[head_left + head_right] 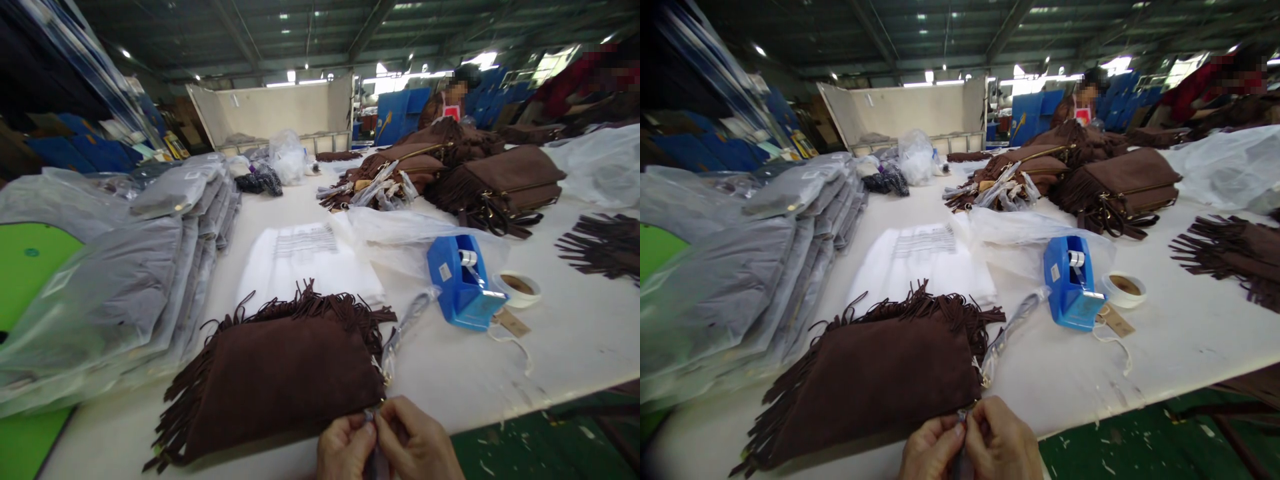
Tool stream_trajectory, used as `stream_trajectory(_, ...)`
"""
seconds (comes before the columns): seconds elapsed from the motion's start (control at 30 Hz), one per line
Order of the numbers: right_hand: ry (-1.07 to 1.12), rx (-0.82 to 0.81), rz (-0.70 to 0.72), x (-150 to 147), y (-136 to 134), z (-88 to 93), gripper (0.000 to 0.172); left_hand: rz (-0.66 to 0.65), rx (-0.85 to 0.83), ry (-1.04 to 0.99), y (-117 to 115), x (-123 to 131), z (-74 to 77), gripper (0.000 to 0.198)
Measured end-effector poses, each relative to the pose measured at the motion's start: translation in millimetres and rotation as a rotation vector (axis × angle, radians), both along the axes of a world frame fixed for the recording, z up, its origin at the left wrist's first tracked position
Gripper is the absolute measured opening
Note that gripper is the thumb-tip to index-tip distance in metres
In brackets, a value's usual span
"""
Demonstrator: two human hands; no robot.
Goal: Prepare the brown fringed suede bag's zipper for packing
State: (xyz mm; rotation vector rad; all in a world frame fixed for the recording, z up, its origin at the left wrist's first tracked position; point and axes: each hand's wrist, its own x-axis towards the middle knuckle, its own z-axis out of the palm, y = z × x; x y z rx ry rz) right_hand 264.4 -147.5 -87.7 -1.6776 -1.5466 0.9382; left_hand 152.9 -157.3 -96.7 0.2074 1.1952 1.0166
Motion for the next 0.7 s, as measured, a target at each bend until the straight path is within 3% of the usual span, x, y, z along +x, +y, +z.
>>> stream_trajectory(0.13,-0.091,0.121,0.082,2,-1,-4.3,0.021,0.047,0.024,0.027,-1,3,5.1,0.058)
stream_trajectory(0.3,0.322,-0.220,0.045,-2,1,1.3,0.030,-0.027,-0.022,0.105,-3,1,13.5,0.053)
stream_trajectory(0.4,0.445,-0.306,0.036,-5,2,5.4,0.029,-0.033,-0.015,0.166,-2,2,17.6,0.047)
stream_trajectory(0.57,0.343,-0.301,-0.017,-9,1,14.5,0.025,-0.020,-0.023,0.238,-1,4,20.6,0.044)
stream_trajectory(0.7,0.219,-0.249,0.047,-9,3,22.3,0.026,-0.002,-0.019,0.306,-1,3,20.2,0.043)
